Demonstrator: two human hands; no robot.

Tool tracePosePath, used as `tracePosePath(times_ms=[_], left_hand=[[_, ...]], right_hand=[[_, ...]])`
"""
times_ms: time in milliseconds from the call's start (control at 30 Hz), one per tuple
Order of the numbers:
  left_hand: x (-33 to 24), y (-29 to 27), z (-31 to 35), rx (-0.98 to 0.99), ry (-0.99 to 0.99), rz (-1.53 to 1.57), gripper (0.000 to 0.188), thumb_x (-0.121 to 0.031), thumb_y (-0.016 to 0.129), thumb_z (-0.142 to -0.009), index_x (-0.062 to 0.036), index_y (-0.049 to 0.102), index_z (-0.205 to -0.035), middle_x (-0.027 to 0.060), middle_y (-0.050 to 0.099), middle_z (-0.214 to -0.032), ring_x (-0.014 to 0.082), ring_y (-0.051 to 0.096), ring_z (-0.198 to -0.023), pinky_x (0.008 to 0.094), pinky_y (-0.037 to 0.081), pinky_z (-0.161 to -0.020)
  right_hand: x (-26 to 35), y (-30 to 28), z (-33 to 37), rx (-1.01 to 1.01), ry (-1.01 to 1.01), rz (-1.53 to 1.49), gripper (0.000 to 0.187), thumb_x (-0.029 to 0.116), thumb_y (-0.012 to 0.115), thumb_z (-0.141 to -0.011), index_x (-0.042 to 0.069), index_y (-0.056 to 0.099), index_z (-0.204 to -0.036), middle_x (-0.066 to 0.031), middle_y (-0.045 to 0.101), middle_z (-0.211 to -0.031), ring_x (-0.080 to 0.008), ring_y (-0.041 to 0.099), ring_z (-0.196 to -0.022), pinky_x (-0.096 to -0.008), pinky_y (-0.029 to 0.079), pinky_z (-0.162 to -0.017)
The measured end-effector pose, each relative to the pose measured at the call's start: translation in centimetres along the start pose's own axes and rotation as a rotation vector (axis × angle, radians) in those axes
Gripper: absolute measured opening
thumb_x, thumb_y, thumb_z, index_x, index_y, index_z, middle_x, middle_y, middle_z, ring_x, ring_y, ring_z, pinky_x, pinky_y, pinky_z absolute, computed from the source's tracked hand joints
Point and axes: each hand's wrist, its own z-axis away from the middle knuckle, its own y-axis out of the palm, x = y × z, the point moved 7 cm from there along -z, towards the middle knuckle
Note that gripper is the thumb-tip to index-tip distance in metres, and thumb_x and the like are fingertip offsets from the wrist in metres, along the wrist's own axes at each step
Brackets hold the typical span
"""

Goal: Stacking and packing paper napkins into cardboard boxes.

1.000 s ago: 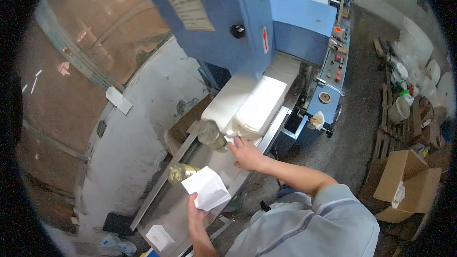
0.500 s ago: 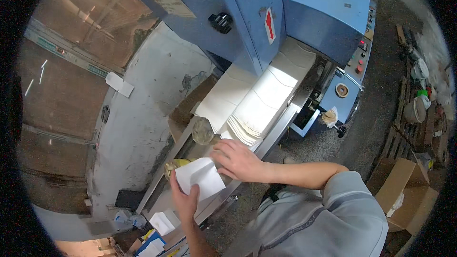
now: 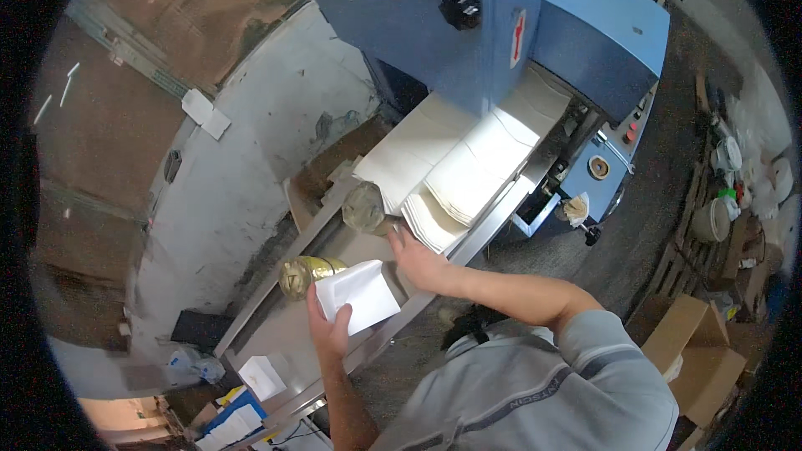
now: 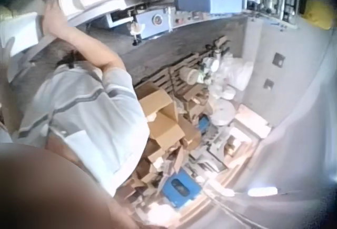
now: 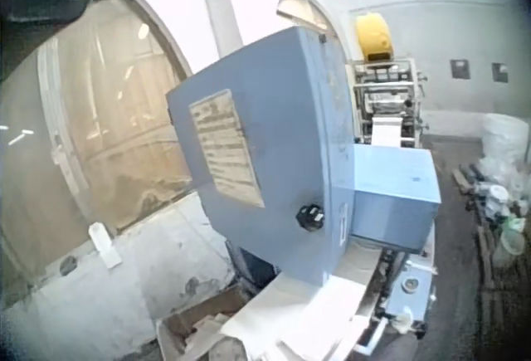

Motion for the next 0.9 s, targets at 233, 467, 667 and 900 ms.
tracePosePath(times_ms=[233, 467, 667, 900], left_hand=[[-1.8, -0.1, 0.3, 0.025, 0.001, 0.064, 0.081, -0.009, 0.07, -0.078, 0.0023, 0.028, -0.147, 0.0222, 0.054, -0.131, 0.0294, 0.055, -0.119, 0.0378, 0.043, -0.102], [1.3, 0.4, -0.7, 0.123, -0.116, 0.399, 0.086, -0.008, 0.074, -0.077, 0.0035, 0.025, -0.148, 0.0206, 0.055, -0.129, 0.0267, 0.056, -0.117, 0.0362, 0.045, -0.099], [1.1, 2.5, -2.3, 0.243, 0.057, 0.347, 0.087, -0.005, 0.073, -0.078, 0.0033, 0.023, -0.149, 0.0182, 0.055, -0.127, 0.0243, 0.057, -0.112, 0.0338, 0.046, -0.096], [-1.6, 5.1, -1.7, 0.256, 0.046, 0.409, 0.089, -0.002, 0.069, -0.08, 0.0018, 0.016, -0.151, 0.0181, 0.055, -0.128, 0.0234, 0.058, -0.11, 0.0341, 0.047, -0.095]], right_hand=[[1.2, -0.8, -0.1, -0.058, -0.122, 0.42, 0.066, 0.0, 0.052, -0.081, -0.004, 0.032, -0.144, -0.038, 0.034, -0.141, -0.0471, 0.05, -0.121, -0.0438, 0.042, -0.104], [-0.3, -6.7, 3.0, -0.421, 0.006, 0.092, 0.052, 0.002, 0.06, -0.078, 0.004, 0.048, -0.129, -0.0179, 0.059, -0.109, -0.0363, 0.063, -0.097, -0.0446, 0.053, -0.08], [-1.8, -11.4, 5.7, -0.652, 0.146, 0.137, 0.045, 0.003, 0.061, -0.081, 0.008, 0.052, -0.125, -0.0141, 0.062, -0.099, -0.0329, 0.064, -0.09, -0.0419, 0.054, -0.073], [-1.9, -12.1, 7.3, -0.653, 0.167, 0.102, 0.056, 0.006, 0.065, -0.079, 0.01, 0.047, -0.132, -0.0158, 0.058, -0.115, -0.0358, 0.061, -0.099, -0.0429, 0.055, -0.078]])
